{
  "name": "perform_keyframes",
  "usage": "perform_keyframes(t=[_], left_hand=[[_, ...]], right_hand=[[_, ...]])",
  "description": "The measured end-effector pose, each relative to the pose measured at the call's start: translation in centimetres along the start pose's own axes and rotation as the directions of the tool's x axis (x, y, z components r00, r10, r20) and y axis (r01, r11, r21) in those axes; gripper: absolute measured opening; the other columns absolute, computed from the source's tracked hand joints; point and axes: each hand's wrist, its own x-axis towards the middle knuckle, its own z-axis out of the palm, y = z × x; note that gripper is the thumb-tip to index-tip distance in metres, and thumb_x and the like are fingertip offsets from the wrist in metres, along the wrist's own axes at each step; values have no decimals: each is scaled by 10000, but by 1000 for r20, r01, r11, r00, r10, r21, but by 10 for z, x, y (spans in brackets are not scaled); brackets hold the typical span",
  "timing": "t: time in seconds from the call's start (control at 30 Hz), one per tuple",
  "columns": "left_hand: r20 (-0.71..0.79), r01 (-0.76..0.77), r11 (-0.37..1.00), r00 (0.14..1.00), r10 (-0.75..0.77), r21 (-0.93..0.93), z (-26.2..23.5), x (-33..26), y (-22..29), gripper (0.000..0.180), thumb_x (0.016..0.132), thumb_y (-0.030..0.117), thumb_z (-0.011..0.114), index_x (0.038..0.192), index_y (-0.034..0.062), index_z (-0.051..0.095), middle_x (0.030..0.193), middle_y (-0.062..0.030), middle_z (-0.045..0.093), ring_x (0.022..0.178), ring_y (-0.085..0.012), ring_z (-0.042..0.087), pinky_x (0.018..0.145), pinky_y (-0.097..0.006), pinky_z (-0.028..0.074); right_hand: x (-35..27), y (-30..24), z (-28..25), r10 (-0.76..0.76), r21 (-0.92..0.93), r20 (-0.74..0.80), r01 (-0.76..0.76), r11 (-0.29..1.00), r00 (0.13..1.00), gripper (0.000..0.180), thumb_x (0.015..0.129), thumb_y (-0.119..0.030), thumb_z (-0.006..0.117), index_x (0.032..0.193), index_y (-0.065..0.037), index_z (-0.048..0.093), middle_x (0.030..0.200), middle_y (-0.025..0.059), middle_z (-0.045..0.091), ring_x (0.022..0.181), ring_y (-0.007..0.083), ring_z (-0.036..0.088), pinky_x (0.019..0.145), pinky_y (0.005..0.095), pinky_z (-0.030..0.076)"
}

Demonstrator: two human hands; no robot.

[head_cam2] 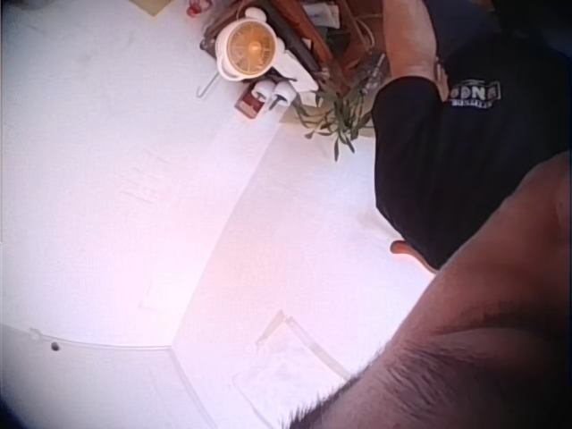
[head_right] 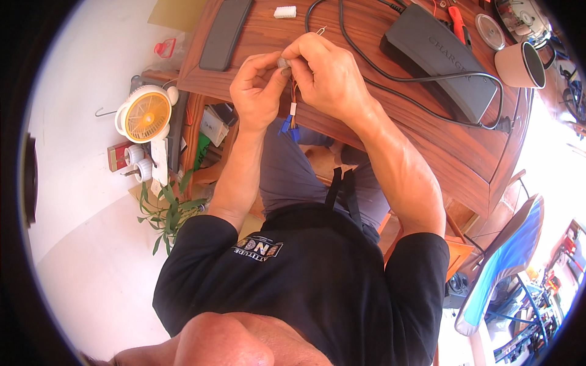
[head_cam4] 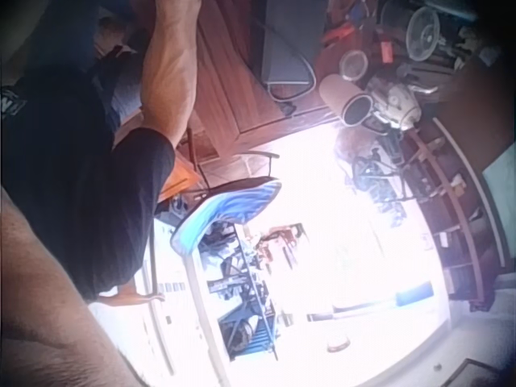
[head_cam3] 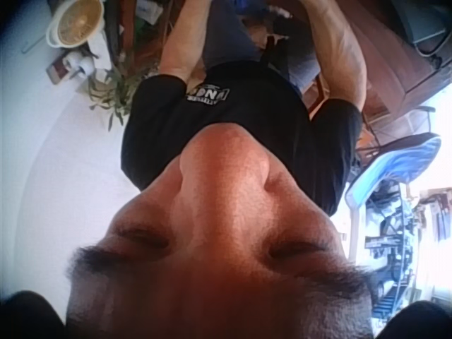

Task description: The person sits at a wooden table and repeatedly handles a small white plastic component and a short multi-colored wire. They insert and remove the wire from the component, adjusting the fit by hand without using tools.

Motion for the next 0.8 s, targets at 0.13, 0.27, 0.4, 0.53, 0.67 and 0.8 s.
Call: perform_keyframes(t=[0.13,0.27,0.4,0.53,0.67,0.8], left_hand=[[-7,-8,998,1000,8,66,-2,0,0,286,795,-78,708,1074,-15,701,1019,-93,676,935,-164,656,806,-267,524],[-9,2,1000,1000,-2,20,-2,0,-1,290,795,-81,709,1077,-15,700,1030,-94,671,946,-165,654,815,-265,521],[6,-9,1000,1000,9,16,-3,0,-1,284,804,-81,708,1080,-15,697,1039,-91,668,953,-160,653,811,-263,525],[32,-15,1000,999,14,19,-4,-1,-1,283,831,-97,692,1106,-39,667,1075,-102,651,979,-170,658,828,-269,543],[87,-26,999,996,23,32,-7,-2,-2,293,873,-122,672,1158,-82,618,1147,-125,617,1023,-193,667,879,-286,570],[109,-58,990,993,45,126,-11,-2,-3,295,876,-114,675,1163,-79,621,1148,-122,617,1016,-193,669,871,-287,574]], right_hand=[[0,-2,-4,21,18,-34,-21,1000,999,99,848,24,636,928,-34,634,834,112,677,711,281,680,604,342,543],[1,-1,-6,10,15,-43,-9,1000,999,95,849,24,641,924,-34,640,840,105,684,708,262,684,611,326,549],[-1,0,-3,21,56,-28,-20,998,999,91,845,22,650,917,-35,648,839,104,684,704,259,683,603,324,547],[-1,-1,-1,50,57,-14,-50,997,999,92,841,23,653,913,-34,651,835,105,683,705,265,683,599,331,545],[-2,-1,-4,52,17,34,-53,998,998,104,857,30,645,947,-21,632,886,107,679,775,251,687,659,322,564],[-2,1,0,-31,14,-3,31,999,1000,90,824,26,660,896,-25,641,834,113,676,716,302,680,598,354,543]])
